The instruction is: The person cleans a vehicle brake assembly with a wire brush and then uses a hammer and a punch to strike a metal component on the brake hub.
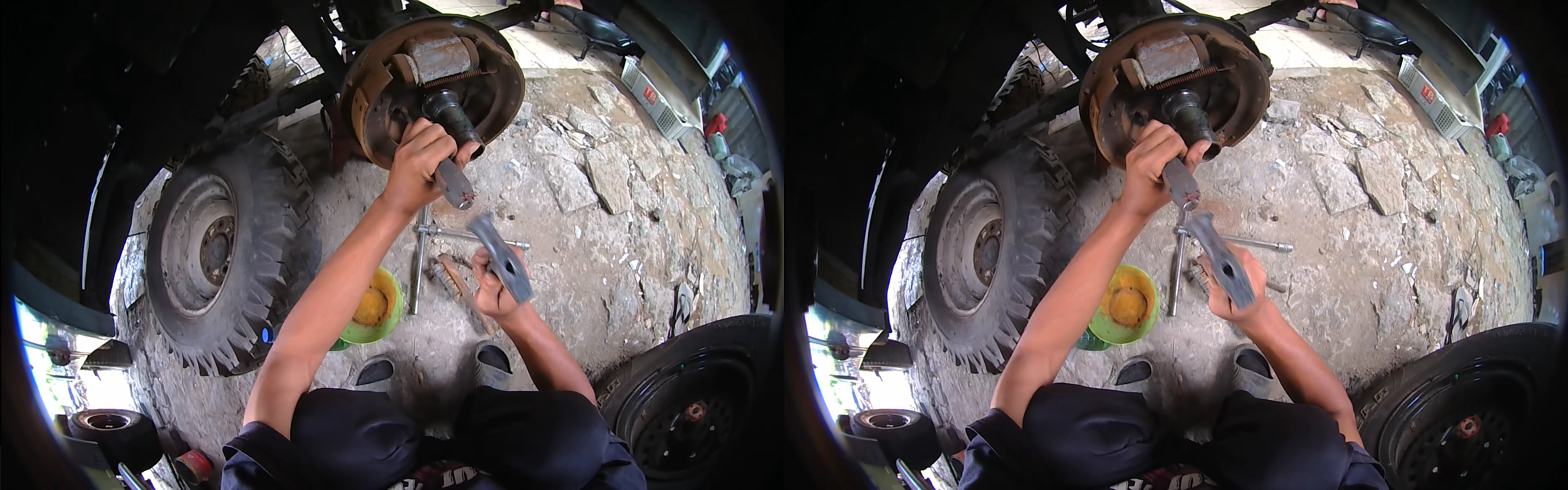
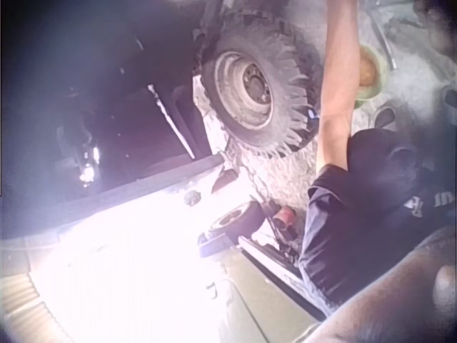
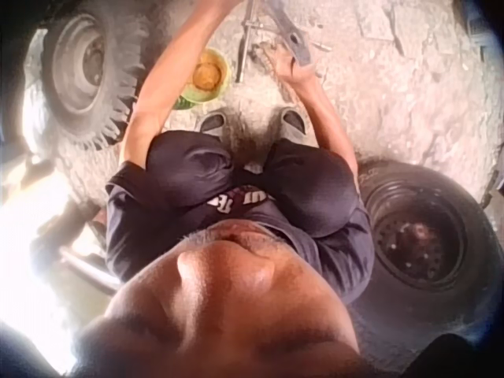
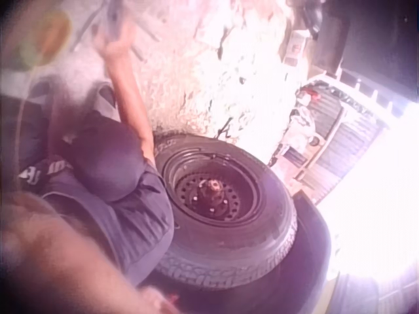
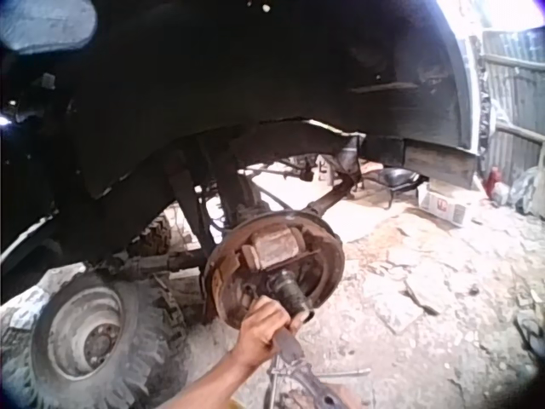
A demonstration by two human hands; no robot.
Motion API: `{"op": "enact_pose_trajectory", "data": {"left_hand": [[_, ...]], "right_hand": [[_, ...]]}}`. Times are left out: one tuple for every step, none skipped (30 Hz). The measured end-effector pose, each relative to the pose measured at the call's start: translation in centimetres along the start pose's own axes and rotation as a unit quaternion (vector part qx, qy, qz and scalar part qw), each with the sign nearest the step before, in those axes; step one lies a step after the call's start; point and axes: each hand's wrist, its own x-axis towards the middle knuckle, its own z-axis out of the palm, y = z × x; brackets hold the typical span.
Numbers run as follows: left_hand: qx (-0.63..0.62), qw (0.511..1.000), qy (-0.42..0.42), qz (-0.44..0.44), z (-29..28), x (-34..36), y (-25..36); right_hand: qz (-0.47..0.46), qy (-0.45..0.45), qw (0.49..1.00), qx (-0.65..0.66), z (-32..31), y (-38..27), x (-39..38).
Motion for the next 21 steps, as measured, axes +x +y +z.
{"op": "enact_pose_trajectory", "data": {"left_hand": [[-0.001,1.000,0.003,-0.003,0.0,0.0,0.0],[-0.003,1.000,0.002,0.001,0.0,0.0,0.0],[-0.005,1.000,0.001,0.005,0.1,0.1,0.0],[-0.007,1.000,0.001,0.009,0.2,0.2,0.0],[-0.006,1.000,0.001,0.009,0.2,0.2,0.0],[-0.005,1.000,0.001,0.009,0.1,0.1,0.0],[-0.004,1.000,0.001,0.009,0.1,0.1,-0.1],[-0.005,1.000,0.002,0.010,0.2,0.2,-0.1],[-0.005,1.000,0.002,0.009,0.2,0.2,-0.1],[-0.005,1.000,0.002,0.009,0.2,0.2,-0.1],[-0.005,1.000,0.000,0.008,0.2,0.2,-0.1],[-0.004,1.000,-0.001,0.007,0.1,0.2,-0.1],[-0.004,1.000,-0.001,0.006,0.1,0.2,-0.1],[-0.004,1.000,0.002,0.000,0.0,0.2,-0.1],[-0.006,1.000,0.004,-0.005,0.1,0.2,0.0],[-0.008,1.000,0.007,-0.010,0.2,0.3,0.1],[-0.009,1.000,0.007,-0.016,0.3,0.4,0.1],[-0.008,1.000,0.007,-0.022,0.4,0.6,0.0],[-0.007,1.000,0.007,-0.028,0.4,0.7,0.0],[-0.004,0.999,0.007,-0.031,0.4,0.8,0.1],[0.000,1.000,0.004,-0.029,0.4,0.7,0.0]], "right_hand": [[-0.008,-0.005,1.000,0.024,0.0,0.3,0.0],[-0.016,-0.010,0.999,0.049,0.1,0.6,0.0],[-0.022,-0.015,0.997,0.072,0.0,0.8,0.0],[0.004,0.002,1.000,0.014,0.2,0.7,-0.3],[0.002,0.008,1.000,0.019,0.0,0.7,-0.4],[0.000,0.013,1.000,0.025,0.0,0.7,-0.4],[-0.001,0.018,0.999,0.030,-0.1,0.7,-0.4],[-0.012,0.016,0.993,0.119,-0.1,1.2,-0.7],[-0.010,0.018,0.992,0.123,0.0,1.1,-0.5],[-0.008,0.021,0.992,0.127,0.0,0.9,-0.4],[-0.006,0.023,0.991,0.131,0.1,0.7,-0.3],[0.026,0.028,0.998,0.041,0.2,0.2,-0.3],[0.058,0.033,0.997,-0.049,0.2,-0.1,-0.1],[-0.004,0.004,0.989,-0.150,-0.3,-0.3,0.0],[-0.012,0.006,0.997,-0.081,-0.7,0.1,-0.4],[-0.019,0.009,1.000,-0.011,-0.8,0.5,-0.7],[-0.027,0.011,1.000,-0.007,-0.9,1.1,-0.9],[-0.031,0.014,0.999,-0.001,-0.6,0.7,-0.5],[-0.035,0.016,0.999,0.004,-0.2,0.3,-0.1],[-0.013,0.015,0.998,-0.064,0.0,-0.4,0.2],[0.009,0.016,0.991,-0.133,0.2,-1.2,0.9]]}}
